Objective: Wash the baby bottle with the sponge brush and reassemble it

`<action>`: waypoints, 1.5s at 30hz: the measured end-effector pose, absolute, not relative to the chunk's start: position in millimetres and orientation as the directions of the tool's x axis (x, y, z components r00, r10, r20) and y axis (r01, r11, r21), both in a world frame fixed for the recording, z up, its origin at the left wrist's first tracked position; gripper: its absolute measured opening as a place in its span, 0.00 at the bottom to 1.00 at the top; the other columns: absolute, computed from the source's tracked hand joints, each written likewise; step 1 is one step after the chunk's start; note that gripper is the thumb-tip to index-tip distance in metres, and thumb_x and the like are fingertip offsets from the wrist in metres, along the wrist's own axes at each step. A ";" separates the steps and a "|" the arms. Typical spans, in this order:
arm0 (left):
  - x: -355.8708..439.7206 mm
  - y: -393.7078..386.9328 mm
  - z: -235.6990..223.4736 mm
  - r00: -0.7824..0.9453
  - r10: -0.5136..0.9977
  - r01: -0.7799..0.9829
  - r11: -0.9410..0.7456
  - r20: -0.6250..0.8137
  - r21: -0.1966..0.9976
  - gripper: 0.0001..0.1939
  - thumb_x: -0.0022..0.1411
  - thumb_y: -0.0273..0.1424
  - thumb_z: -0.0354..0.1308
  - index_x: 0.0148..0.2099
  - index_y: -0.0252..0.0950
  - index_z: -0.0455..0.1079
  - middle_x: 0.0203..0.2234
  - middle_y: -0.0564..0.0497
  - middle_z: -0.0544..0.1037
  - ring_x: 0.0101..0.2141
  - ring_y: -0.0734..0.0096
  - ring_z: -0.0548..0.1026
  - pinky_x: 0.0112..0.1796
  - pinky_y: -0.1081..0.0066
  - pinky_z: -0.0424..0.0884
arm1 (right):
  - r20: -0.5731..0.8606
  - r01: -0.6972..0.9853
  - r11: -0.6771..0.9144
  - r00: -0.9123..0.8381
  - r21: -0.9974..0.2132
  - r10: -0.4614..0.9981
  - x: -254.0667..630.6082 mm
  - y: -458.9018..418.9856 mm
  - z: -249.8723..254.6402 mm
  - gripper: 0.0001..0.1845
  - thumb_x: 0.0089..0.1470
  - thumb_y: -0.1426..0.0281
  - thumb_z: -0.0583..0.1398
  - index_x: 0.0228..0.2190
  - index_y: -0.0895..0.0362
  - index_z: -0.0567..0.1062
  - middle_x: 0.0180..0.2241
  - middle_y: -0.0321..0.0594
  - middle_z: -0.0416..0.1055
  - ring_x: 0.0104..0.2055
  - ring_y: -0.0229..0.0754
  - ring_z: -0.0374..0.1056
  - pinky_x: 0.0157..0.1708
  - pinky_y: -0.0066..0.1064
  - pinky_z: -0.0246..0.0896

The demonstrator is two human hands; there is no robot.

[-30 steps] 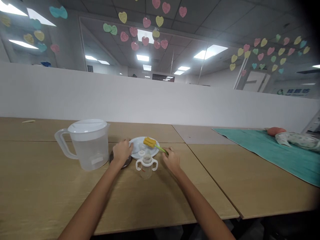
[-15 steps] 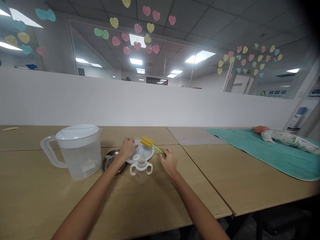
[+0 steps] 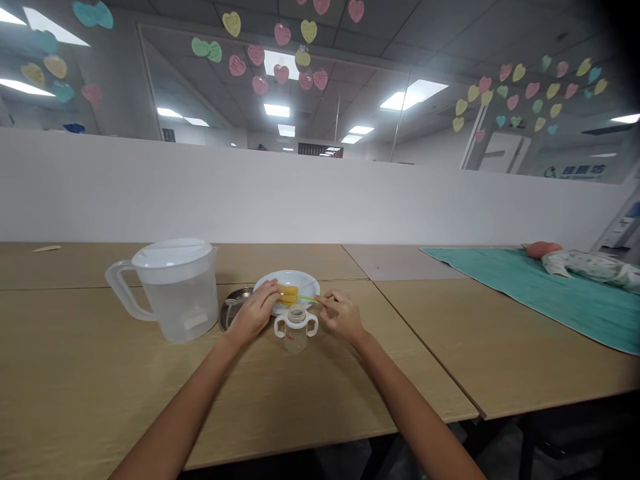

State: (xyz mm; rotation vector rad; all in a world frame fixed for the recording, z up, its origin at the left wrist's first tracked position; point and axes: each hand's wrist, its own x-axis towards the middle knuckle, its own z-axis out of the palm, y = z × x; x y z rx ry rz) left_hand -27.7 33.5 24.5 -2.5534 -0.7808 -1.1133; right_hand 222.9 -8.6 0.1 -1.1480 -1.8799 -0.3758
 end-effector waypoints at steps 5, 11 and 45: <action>-22.1 23.7 30.0 0.461 0.481 0.476 -0.843 0.745 0.250 0.13 0.62 0.30 0.45 0.49 0.36 0.58 0.52 0.43 0.66 0.56 0.64 0.60 0.55 0.56 0.57 | 0.828 0.788 0.606 -0.262 -0.114 0.496 223.8 -6.3 2.7 0.22 0.51 0.80 0.51 0.44 0.52 0.74 0.35 0.41 0.71 0.38 0.38 0.62 0.39 0.28 0.61; -9.3 25.7 28.1 0.196 0.756 0.166 -0.653 0.624 0.739 0.14 0.64 0.40 0.40 0.49 0.40 0.53 0.46 0.45 0.73 0.46 0.69 0.71 0.46 0.64 0.68 | 0.882 0.797 0.597 -0.216 -0.088 0.418 226.3 -6.8 2.4 0.24 0.52 0.83 0.50 0.42 0.50 0.76 0.36 0.40 0.71 0.38 0.39 0.60 0.41 0.31 0.58; -71.9 64.7 9.8 0.256 0.805 0.908 -0.390 0.535 0.152 0.22 0.52 0.28 0.52 0.51 0.38 0.63 0.43 0.44 0.70 0.46 0.56 0.66 0.47 0.59 0.61 | 0.827 0.863 0.464 -0.105 -0.199 0.552 228.4 -2.4 -7.6 0.24 0.50 0.82 0.50 0.43 0.53 0.75 0.35 0.42 0.70 0.38 0.42 0.59 0.38 0.31 0.59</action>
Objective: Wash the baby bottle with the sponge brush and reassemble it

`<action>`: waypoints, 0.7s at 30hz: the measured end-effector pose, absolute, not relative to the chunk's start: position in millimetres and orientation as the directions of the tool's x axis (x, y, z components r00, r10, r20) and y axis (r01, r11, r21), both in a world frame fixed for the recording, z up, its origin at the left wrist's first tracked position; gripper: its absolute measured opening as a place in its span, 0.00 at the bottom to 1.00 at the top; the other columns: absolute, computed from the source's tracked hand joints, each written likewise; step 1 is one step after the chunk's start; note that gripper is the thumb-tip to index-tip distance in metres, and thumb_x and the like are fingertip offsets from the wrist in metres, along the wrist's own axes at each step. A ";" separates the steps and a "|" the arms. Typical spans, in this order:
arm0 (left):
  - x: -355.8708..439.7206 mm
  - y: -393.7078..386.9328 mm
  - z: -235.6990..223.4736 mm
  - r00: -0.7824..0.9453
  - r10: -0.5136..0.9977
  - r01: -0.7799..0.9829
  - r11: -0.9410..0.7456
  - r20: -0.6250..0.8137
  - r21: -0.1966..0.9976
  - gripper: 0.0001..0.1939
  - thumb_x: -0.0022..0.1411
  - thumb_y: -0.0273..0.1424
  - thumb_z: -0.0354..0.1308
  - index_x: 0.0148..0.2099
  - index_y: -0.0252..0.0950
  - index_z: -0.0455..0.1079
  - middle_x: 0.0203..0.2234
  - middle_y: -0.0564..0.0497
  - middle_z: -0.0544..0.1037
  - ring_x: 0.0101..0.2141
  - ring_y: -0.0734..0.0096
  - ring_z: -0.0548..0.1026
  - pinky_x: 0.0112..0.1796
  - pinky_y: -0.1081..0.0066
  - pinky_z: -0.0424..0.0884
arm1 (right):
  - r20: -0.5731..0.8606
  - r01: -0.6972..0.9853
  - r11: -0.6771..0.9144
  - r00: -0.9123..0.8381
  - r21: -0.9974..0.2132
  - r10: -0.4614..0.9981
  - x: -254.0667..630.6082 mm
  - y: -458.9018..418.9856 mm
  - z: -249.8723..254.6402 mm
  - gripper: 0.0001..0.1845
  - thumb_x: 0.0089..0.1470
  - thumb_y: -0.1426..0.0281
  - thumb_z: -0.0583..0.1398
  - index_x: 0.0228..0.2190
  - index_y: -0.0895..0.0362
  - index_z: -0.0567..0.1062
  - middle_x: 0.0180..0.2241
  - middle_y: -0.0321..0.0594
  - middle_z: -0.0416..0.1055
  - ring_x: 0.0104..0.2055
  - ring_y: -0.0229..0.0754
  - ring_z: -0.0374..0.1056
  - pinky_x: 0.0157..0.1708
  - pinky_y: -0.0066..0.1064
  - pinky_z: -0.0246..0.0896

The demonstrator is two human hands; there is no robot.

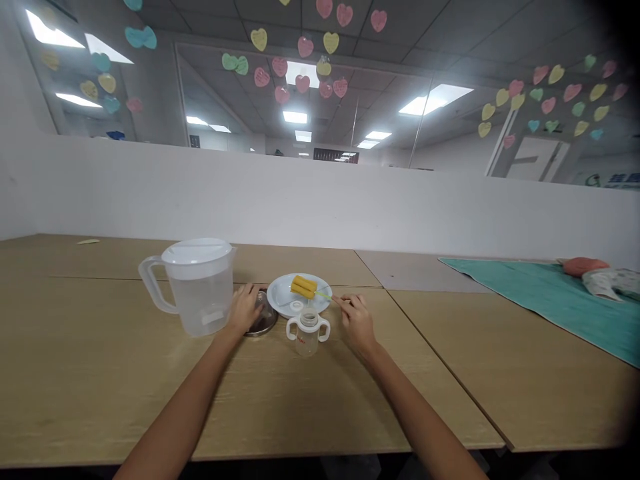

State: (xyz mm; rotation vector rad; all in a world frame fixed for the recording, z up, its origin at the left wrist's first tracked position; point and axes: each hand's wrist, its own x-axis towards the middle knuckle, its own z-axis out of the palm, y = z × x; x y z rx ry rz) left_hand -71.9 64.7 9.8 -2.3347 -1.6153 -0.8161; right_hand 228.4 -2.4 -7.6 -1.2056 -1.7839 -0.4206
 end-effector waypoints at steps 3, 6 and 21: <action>-70.7 59.8 12.7 0.230 0.847 0.942 -0.317 0.480 0.108 0.19 0.55 0.30 0.50 0.50 0.39 0.63 0.36 0.46 0.74 0.41 0.57 0.70 0.42 0.61 0.62 | 0.827 0.867 0.457 -0.102 -0.199 0.553 228.5 -2.0 -7.5 0.24 0.50 0.82 0.50 0.43 0.54 0.75 0.35 0.42 0.70 0.38 0.42 0.58 0.38 0.31 0.59; -68.0 55.8 17.0 0.228 0.836 0.945 -0.314 0.498 0.094 0.19 0.57 0.27 0.46 0.51 0.38 0.64 0.36 0.45 0.75 0.40 0.59 0.71 0.41 0.63 0.62 | 0.828 0.869 0.448 -0.084 -0.212 0.554 228.8 -1.6 -6.8 0.24 0.50 0.82 0.49 0.43 0.54 0.75 0.35 0.43 0.70 0.38 0.42 0.59 0.39 0.31 0.58; 33.0 96.4 35.1 0.660 0.678 0.639 -0.733 0.325 0.232 0.08 0.51 0.32 0.57 0.33 0.36 0.75 0.29 0.48 0.77 0.33 0.65 0.73 0.36 0.70 0.66 | 0.851 0.856 0.344 0.187 -0.386 0.490 243.1 3.9 0.6 0.17 0.53 0.76 0.51 0.40 0.55 0.77 0.32 0.41 0.71 0.36 0.42 0.59 0.37 0.32 0.56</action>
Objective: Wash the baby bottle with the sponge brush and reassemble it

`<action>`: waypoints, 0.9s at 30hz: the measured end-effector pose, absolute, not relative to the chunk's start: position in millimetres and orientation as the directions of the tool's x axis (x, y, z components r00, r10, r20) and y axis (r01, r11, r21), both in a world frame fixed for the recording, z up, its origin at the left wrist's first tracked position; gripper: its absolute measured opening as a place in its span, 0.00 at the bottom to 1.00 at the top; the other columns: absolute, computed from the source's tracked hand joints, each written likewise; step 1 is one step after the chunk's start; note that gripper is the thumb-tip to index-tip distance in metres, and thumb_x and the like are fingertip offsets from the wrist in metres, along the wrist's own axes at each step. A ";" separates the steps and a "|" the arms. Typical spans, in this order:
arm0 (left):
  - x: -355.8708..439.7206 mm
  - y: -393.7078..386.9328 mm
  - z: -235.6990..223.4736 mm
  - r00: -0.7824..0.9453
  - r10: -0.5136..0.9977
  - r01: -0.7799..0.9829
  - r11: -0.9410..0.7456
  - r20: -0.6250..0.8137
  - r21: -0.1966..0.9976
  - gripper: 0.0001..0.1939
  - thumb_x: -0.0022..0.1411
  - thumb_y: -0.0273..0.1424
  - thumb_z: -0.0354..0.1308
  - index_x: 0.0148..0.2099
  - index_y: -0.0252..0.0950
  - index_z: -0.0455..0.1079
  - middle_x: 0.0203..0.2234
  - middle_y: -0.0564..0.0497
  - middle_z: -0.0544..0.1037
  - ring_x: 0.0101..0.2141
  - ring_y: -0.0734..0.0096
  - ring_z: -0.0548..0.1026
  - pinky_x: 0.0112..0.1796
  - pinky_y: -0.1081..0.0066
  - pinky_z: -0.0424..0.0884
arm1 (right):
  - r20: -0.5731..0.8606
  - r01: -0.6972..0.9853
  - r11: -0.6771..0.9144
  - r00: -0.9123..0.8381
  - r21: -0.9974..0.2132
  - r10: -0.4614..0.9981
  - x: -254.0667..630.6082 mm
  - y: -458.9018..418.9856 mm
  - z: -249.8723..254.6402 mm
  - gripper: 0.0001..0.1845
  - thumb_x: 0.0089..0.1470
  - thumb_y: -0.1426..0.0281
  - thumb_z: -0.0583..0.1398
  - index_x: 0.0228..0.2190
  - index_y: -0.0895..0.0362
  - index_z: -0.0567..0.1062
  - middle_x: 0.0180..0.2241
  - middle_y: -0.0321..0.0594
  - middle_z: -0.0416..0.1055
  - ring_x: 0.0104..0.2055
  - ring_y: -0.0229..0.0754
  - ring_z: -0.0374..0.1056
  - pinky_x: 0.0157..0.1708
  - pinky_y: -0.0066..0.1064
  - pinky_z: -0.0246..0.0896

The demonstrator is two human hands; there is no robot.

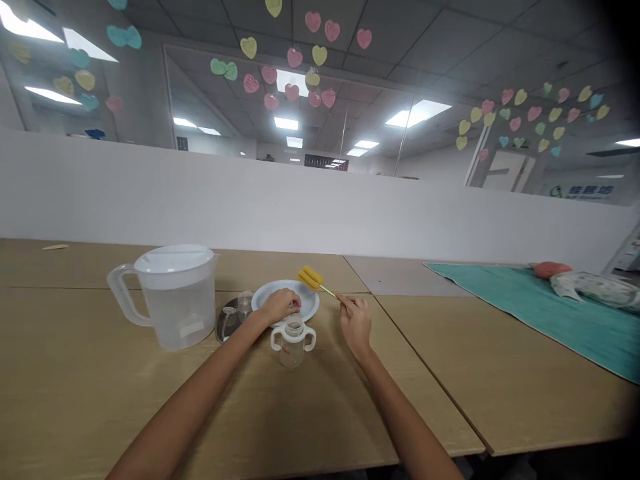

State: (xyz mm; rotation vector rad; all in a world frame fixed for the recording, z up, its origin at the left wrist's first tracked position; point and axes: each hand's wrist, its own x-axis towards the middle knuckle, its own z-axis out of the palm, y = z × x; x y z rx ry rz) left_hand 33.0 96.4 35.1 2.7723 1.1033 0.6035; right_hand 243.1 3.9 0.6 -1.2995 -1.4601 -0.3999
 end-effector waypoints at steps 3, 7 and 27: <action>25.6 94.0 38.7 0.675 0.661 0.606 -0.750 0.326 0.266 0.09 0.54 0.33 0.55 0.36 0.35 0.74 0.30 0.48 0.77 0.31 0.69 0.73 0.35 0.72 0.66 | 0.850 0.843 0.350 0.212 -0.409 0.483 242.8 4.3 1.8 0.17 0.52 0.77 0.52 0.39 0.55 0.77 0.32 0.41 0.71 0.36 0.43 0.59 0.37 0.32 0.56; 11.4 82.1 47.1 0.551 0.692 0.483 -0.720 0.466 0.499 0.16 0.57 0.35 0.51 0.45 0.33 0.70 0.37 0.46 0.75 0.34 0.70 0.72 0.38 0.71 0.68 | 0.855 0.808 0.390 0.246 -0.441 0.456 241.7 1.0 5.1 0.16 0.51 0.77 0.53 0.37 0.55 0.78 0.31 0.41 0.71 0.35 0.42 0.61 0.36 0.33 0.57; -53.0 46.1 35.1 0.145 0.720 0.652 -0.586 0.679 0.481 0.17 0.61 0.38 0.46 0.42 0.34 0.71 0.35 0.46 0.73 0.36 0.67 0.72 0.39 0.67 0.68 | 0.945 0.730 0.637 0.034 -0.246 0.326 233.9 -8.6 2.7 0.15 0.50 0.77 0.54 0.34 0.52 0.78 0.27 0.39 0.70 0.31 0.38 0.63 0.32 0.31 0.61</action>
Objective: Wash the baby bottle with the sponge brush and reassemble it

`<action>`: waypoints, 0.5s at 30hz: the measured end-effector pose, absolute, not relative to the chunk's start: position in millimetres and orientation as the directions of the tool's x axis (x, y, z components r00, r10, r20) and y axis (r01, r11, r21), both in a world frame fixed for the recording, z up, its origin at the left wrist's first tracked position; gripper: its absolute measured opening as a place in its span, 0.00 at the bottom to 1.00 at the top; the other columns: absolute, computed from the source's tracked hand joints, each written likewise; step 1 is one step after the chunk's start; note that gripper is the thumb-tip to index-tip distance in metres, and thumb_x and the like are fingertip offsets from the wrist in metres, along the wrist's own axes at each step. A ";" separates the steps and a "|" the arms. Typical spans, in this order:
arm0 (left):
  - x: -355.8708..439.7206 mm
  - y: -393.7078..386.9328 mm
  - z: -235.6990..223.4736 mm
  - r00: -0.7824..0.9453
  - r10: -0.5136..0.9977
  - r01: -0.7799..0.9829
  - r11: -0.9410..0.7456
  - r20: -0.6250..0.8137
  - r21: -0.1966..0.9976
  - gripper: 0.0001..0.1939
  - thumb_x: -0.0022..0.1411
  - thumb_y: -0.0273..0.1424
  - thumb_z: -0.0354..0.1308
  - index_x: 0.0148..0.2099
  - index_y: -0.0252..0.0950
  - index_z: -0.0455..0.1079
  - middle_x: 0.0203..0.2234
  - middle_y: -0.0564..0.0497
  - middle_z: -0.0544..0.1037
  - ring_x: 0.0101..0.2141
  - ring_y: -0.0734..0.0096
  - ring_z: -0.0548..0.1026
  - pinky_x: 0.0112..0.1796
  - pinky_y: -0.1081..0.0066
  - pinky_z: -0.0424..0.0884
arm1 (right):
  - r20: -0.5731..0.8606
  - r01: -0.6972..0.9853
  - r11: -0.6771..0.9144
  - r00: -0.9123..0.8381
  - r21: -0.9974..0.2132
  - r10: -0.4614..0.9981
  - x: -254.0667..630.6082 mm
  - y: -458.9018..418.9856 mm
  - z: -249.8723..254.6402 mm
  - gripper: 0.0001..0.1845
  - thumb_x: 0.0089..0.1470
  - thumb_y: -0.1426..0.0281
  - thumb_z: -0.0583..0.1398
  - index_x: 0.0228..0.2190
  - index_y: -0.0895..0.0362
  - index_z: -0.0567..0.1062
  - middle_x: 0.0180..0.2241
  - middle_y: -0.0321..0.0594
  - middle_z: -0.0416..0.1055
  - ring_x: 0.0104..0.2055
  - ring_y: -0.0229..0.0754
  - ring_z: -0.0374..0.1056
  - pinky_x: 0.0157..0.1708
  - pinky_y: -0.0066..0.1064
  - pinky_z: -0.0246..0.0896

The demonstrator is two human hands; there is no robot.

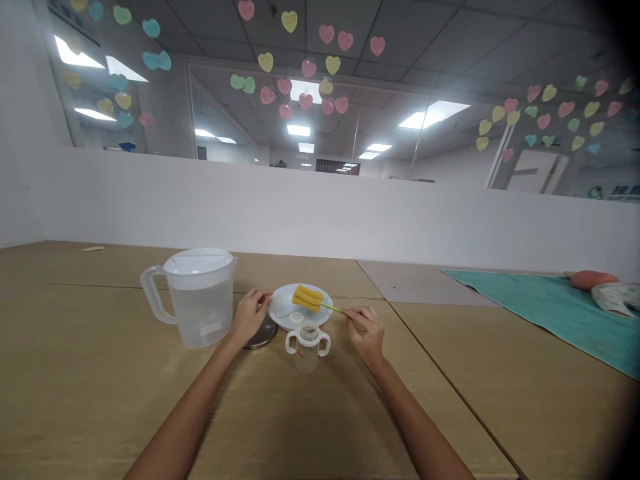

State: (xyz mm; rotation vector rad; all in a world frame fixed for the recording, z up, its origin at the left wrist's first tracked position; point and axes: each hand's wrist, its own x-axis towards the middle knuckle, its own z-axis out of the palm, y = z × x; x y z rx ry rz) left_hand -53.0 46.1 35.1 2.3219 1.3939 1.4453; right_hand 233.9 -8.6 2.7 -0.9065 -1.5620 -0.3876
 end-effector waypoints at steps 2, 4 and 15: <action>-62.8 44.3 32.8 0.195 0.704 0.768 -0.542 0.683 0.340 0.15 0.62 0.35 0.45 0.40 0.34 0.70 0.34 0.46 0.72 0.37 0.66 0.72 0.40 0.67 0.67 | 0.949 0.742 0.626 0.045 -0.241 0.312 234.8 -8.6 3.1 0.14 0.50 0.77 0.54 0.33 0.53 0.78 0.27 0.39 0.71 0.31 0.38 0.63 0.31 0.30 0.61; -70.6 41.9 31.8 0.226 0.713 0.848 -0.479 0.664 0.225 0.15 0.62 0.33 0.44 0.38 0.34 0.70 0.34 0.45 0.72 0.37 0.65 0.72 0.40 0.67 0.67 | 0.953 0.754 0.618 0.037 -0.224 0.301 235.7 -8.0 2.5 0.14 0.50 0.77 0.55 0.33 0.54 0.78 0.27 0.39 0.71 0.31 0.38 0.63 0.31 0.29 0.60; -71.2 43.7 18.2 0.297 0.888 0.951 -0.307 0.351 -0.028 0.12 0.59 0.28 0.46 0.38 0.34 0.71 0.36 0.43 0.73 0.37 0.64 0.72 0.40 0.68 0.64 | 0.953 0.807 0.574 -0.050 -0.138 0.299 236.2 -3.7 -3.6 0.16 0.50 0.79 0.54 0.35 0.54 0.78 0.27 0.38 0.70 0.30 0.38 0.62 0.32 0.29 0.60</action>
